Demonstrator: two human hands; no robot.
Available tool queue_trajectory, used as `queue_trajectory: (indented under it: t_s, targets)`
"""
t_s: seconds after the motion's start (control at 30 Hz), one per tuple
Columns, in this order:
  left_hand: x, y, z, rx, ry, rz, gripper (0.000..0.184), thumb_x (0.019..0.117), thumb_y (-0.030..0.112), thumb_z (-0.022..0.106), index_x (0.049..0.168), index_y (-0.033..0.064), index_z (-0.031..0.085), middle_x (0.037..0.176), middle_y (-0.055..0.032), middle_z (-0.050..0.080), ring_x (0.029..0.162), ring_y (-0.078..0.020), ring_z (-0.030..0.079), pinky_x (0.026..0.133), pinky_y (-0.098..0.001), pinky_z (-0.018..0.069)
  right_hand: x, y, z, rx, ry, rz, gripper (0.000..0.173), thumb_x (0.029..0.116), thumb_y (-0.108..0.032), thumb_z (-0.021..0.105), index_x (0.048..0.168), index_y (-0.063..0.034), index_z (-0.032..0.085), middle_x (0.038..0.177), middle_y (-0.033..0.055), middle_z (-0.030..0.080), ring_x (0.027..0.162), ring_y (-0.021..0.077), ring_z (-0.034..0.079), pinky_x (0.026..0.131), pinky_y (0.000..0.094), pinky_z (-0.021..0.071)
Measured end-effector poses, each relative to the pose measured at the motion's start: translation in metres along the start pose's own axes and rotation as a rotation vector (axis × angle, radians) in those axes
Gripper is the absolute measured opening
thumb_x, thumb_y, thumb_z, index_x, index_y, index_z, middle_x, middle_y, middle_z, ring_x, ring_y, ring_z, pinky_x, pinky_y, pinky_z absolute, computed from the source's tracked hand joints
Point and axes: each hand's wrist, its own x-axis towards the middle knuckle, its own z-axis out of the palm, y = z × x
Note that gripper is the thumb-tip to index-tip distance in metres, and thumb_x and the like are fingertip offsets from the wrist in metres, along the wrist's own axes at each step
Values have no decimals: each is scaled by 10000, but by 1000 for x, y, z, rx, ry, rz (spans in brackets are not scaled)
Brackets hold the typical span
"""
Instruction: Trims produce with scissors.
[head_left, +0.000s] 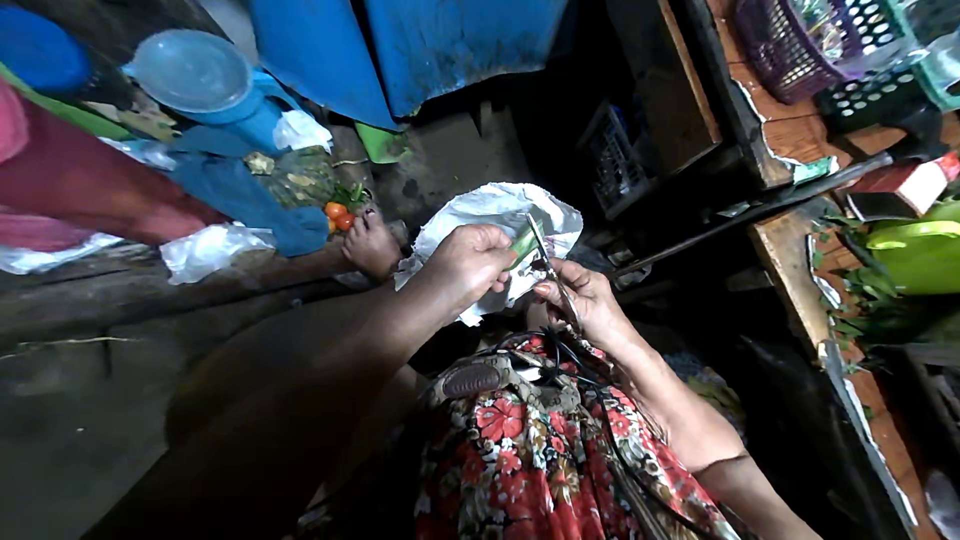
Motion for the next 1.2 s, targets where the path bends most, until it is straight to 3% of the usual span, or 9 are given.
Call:
queue_trajectory:
  t_s: [0.27, 0.43, 0.57, 0.77, 1.2]
  targets:
    - [0, -2, -2, 1, -10, 47, 155, 1038, 73, 562, 912, 16, 632, 733, -44, 605, 613, -81, 596, 598, -217, 523, 2, 4, 5, 71, 14, 2, 348, 971, -253, 705, 1274, -84, 670, 772, 44, 700, 595, 96, 619, 563, 254, 531]
    - [-1, -1, -5, -19, 18, 58, 132, 1033, 45, 555, 937, 1, 634, 732, -51, 600, 620, -88, 598, 603, -216, 522, -3, 3, 3, 53, -61, -43, 491, 963, -372, 691, 1329, -48, 638, 861, 13, 712, 717, 78, 651, 682, 244, 557]
    - [-1, -2, -5, -34, 7, 69, 145, 1032, 36, 549, 912, 8, 626, 726, -43, 587, 611, -78, 587, 598, -206, 518, -6, -1, 6, 56, -40, -52, 433, 978, -300, 680, 1311, -25, 647, 755, -11, 679, 624, 32, 603, 604, 194, 518]
    - [0, -4, -4, 0, -28, 55, 143, 1036, 35, 541, 930, 0, 630, 722, -42, 575, 605, -74, 572, 591, -204, 504, -3, 1, 9, 2, -2, -85, 399, 973, -237, 693, 1305, -19, 651, 763, -16, 670, 600, 16, 585, 574, 182, 513]
    - [-1, -7, -6, 29, -70, 38, 148, 1045, 46, 528, 934, 14, 621, 746, -47, 572, 628, -88, 565, 622, -230, 507, -2, 8, 4, -68, -29, -98, 346, 962, -283, 727, 1238, -77, 699, 819, 22, 699, 610, 74, 611, 585, 248, 544]
